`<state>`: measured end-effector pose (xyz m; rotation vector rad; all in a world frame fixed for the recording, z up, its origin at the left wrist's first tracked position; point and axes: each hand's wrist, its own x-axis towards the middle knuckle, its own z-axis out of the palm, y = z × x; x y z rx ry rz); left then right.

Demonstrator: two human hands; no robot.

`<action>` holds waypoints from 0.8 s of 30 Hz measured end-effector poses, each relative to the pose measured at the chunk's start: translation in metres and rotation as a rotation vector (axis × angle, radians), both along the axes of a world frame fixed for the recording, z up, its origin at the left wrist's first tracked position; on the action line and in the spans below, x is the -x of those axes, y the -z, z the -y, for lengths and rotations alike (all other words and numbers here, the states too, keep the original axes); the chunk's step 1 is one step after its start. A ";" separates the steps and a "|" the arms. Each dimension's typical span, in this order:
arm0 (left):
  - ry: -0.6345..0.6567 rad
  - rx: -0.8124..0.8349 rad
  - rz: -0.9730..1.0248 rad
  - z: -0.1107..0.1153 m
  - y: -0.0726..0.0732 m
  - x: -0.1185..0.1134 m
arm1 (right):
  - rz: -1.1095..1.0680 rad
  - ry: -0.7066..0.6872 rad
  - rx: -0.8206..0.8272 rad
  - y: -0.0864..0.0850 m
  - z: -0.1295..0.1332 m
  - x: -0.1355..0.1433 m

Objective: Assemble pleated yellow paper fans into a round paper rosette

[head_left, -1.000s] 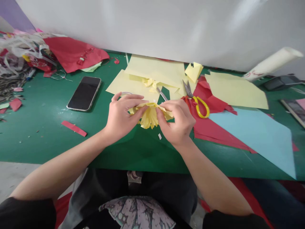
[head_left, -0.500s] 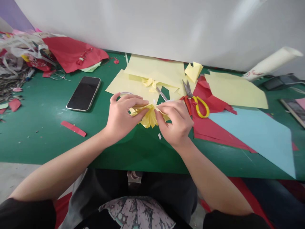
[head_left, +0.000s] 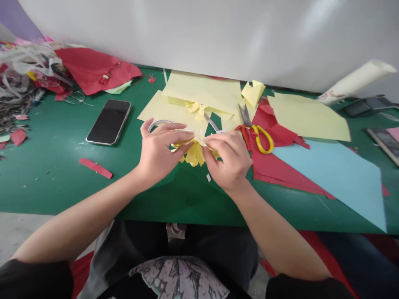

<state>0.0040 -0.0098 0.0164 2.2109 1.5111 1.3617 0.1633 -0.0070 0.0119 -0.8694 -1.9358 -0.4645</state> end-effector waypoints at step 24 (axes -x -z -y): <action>-0.061 0.106 0.094 0.000 -0.003 0.001 | -0.129 -0.065 0.122 0.000 0.001 0.001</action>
